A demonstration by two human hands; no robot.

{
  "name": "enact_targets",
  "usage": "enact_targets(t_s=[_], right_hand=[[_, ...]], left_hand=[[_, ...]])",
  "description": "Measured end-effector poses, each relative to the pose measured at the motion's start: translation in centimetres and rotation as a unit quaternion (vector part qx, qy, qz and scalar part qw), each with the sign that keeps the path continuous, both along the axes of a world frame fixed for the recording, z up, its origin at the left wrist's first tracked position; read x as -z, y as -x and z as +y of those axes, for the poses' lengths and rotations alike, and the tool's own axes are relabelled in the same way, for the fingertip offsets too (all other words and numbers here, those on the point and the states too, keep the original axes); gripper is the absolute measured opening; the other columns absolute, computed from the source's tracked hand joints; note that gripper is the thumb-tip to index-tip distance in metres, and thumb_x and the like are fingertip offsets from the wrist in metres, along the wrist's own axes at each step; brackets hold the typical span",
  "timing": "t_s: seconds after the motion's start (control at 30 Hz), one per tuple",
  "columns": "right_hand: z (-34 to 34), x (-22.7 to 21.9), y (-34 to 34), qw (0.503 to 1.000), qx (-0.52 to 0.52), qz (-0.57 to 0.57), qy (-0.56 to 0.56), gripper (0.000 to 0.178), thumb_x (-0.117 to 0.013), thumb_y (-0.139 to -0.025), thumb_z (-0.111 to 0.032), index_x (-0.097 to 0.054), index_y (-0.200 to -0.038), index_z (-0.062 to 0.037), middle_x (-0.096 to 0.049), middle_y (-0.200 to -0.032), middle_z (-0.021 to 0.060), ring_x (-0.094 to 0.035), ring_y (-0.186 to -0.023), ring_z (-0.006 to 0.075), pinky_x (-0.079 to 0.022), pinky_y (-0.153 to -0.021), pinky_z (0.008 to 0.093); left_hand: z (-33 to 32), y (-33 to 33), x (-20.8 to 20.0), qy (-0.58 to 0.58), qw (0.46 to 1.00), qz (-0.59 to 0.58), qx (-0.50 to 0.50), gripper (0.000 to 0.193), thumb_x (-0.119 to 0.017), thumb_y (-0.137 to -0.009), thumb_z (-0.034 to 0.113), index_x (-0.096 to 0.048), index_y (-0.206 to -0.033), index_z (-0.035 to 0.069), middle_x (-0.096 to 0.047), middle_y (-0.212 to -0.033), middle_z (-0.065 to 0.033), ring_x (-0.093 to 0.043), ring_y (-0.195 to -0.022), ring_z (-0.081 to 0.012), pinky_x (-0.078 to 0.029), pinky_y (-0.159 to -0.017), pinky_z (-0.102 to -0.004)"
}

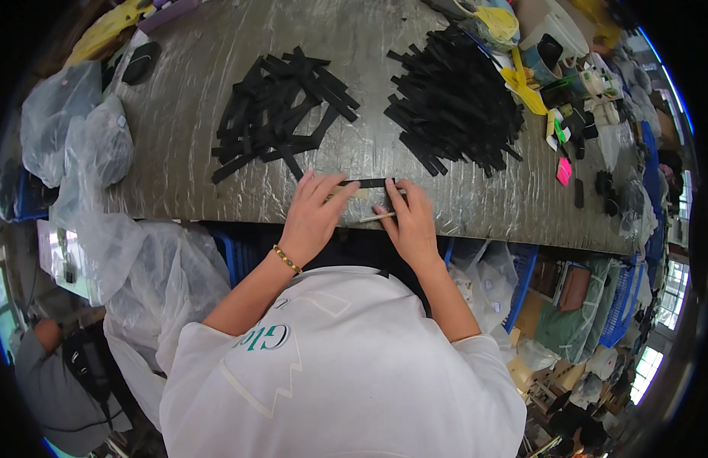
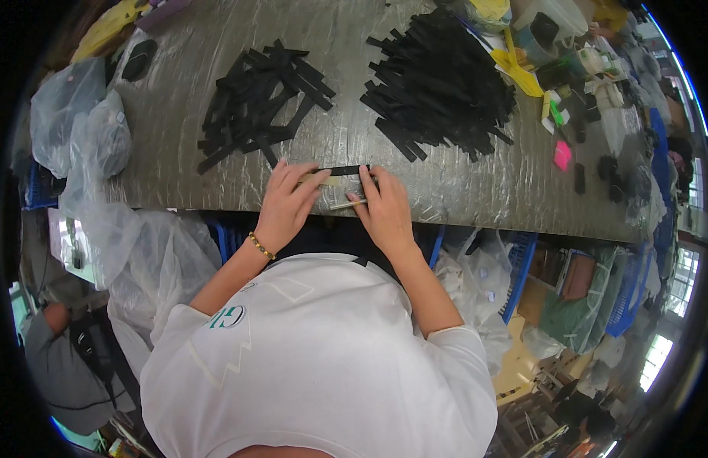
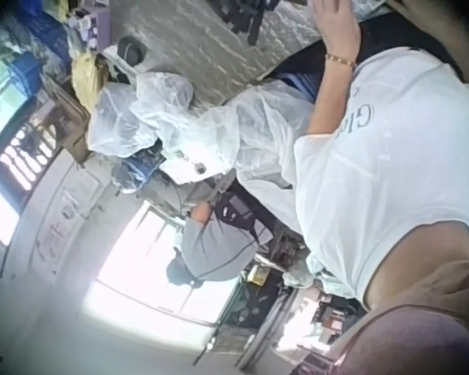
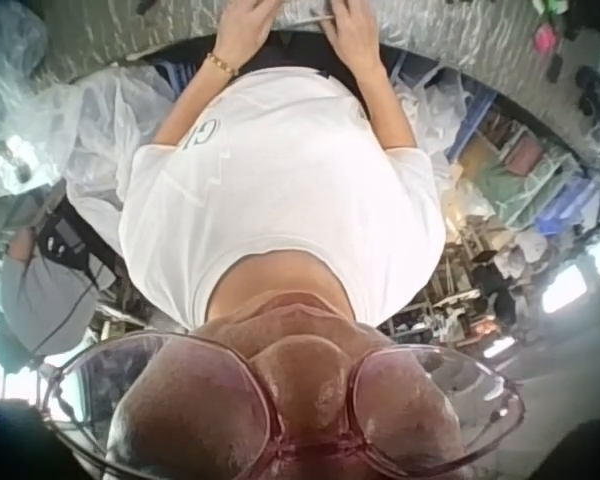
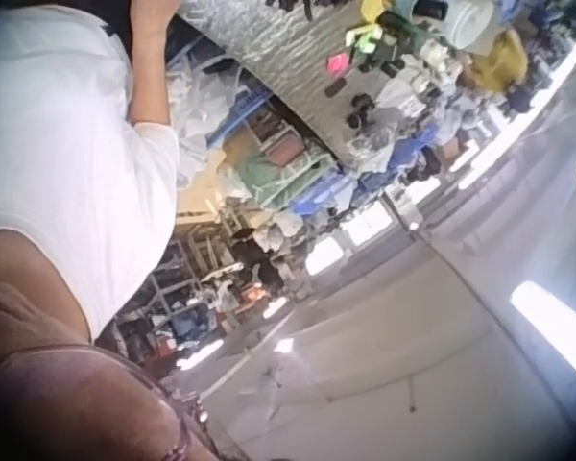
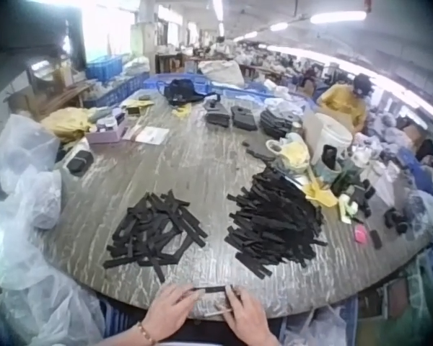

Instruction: Preparing small black components for shoe manufacturing by aligning and inspecting them on a workbench.

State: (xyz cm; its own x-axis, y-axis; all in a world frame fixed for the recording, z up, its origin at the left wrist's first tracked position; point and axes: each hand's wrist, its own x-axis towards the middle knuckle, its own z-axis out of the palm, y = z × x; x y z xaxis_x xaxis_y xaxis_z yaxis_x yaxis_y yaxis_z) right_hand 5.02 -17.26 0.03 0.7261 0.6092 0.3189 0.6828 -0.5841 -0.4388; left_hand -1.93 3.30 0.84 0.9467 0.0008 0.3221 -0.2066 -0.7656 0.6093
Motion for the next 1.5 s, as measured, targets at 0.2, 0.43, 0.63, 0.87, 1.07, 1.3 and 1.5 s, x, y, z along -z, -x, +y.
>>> enact_targets(t_s=[0.2, 0.43, 0.63, 0.87, 1.07, 1.3, 1.5], right_hand=[[-0.3, -0.3, 0.3, 0.999, 0.017, -0.011, 0.039, 0.052, -0.075, -0.085, -0.02, -0.059, -0.129, 0.002, -0.056, -0.122, 0.0159, -0.058, -0.101, 0.0346, -0.047, -0.083, 0.0421], [-1.2, -1.0, 0.3, 0.999, 0.048, 0.005, 0.014, 0.049, -0.073, -0.088, -0.026, -0.061, -0.131, -0.0062, -0.056, -0.122, 0.014, -0.057, -0.103, 0.0332, -0.045, -0.085, 0.0435], [-1.2, -1.2, 0.2, 0.996, 0.053, 0.013, 0.07, 0.051, -0.073, -0.087, -0.029, -0.061, -0.134, -0.0107, -0.056, -0.122, 0.0136, -0.057, -0.102, 0.0329, -0.045, -0.087, 0.0437], [-0.4, -1.7, 0.2, 0.997, 0.038, 0.003, 0.061, 0.047, -0.072, -0.088, -0.028, -0.064, -0.131, -0.0098, -0.056, -0.119, 0.0135, -0.057, -0.104, 0.0329, -0.045, -0.086, 0.0411], [-1.5, -1.4, -0.8, 0.997, 0.047, 0.047, 0.048, 0.039, -0.072, -0.088, -0.02, -0.065, -0.125, -0.0073, -0.058, -0.116, 0.0122, -0.058, -0.103, 0.0325, -0.046, -0.087, 0.0411], [-0.9, -1.8, -1.6, 0.998, 0.041, 0.019, -0.039, 0.034, -0.071, -0.087, -0.009, -0.065, -0.12, -0.0069, -0.059, -0.114, 0.0129, -0.059, -0.101, 0.0335, -0.047, -0.087, 0.0417], [-0.1, -1.6, -2.0, 1.0, 0.0, -0.002, -0.018, 0.039, -0.069, -0.087, -0.009, -0.064, -0.125, -0.0101, -0.059, -0.116, 0.0109, -0.058, -0.102, 0.0311, -0.046, -0.086, 0.0418]], left_hand=[[-1.7, -1.1, 1.4, -0.056, 0.996, -0.028, 0.057, 0.035, -0.061, -0.092, 0.009, -0.064, -0.126, 0.007, -0.063, -0.122, -0.0102, -0.06, -0.114, -0.0296, -0.044, -0.107, -0.0424], [-1.6, -1.0, 1.7, -0.028, 0.998, -0.007, 0.057, 0.038, -0.061, -0.086, 0.005, -0.064, -0.124, 0.004, -0.062, -0.125, -0.0103, -0.058, -0.119, -0.0307, -0.046, -0.106, -0.0417], [-1.9, -1.1, 1.5, -0.046, 0.998, -0.009, 0.048, 0.04, -0.061, -0.086, 0.004, -0.063, -0.125, 0.003, -0.062, -0.126, -0.0097, -0.058, -0.119, -0.0303, -0.048, -0.102, -0.0412], [-2.0, -1.3, 0.8, -0.03, 0.999, -0.018, 0.042, 0.033, -0.062, -0.088, 0.004, -0.066, -0.121, 0.005, -0.064, -0.119, -0.0083, -0.061, -0.108, -0.0302, -0.05, -0.096, -0.0416], [-1.4, -1.6, 1.0, -0.037, 0.997, -0.008, 0.064, 0.036, -0.06, -0.084, 0.003, -0.065, -0.119, 0.001, -0.065, -0.117, -0.0095, -0.061, -0.11, -0.0294, -0.05, -0.097, -0.0402], [0.2, -0.7, -0.9, 0.025, 0.999, -0.025, 0.026, 0.049, -0.067, -0.084, 0.007, -0.056, -0.132, 0.007, -0.055, -0.131, -0.0132, -0.053, -0.119, -0.0351, -0.043, -0.103, -0.0441], [2.4, 0.5, -0.8, -0.036, 0.998, 0.053, -0.012, 0.05, -0.071, -0.083, 0.013, -0.057, -0.131, 0.006, -0.055, -0.131, -0.0122, -0.052, -0.12, -0.0339, -0.042, -0.102, -0.0437]])
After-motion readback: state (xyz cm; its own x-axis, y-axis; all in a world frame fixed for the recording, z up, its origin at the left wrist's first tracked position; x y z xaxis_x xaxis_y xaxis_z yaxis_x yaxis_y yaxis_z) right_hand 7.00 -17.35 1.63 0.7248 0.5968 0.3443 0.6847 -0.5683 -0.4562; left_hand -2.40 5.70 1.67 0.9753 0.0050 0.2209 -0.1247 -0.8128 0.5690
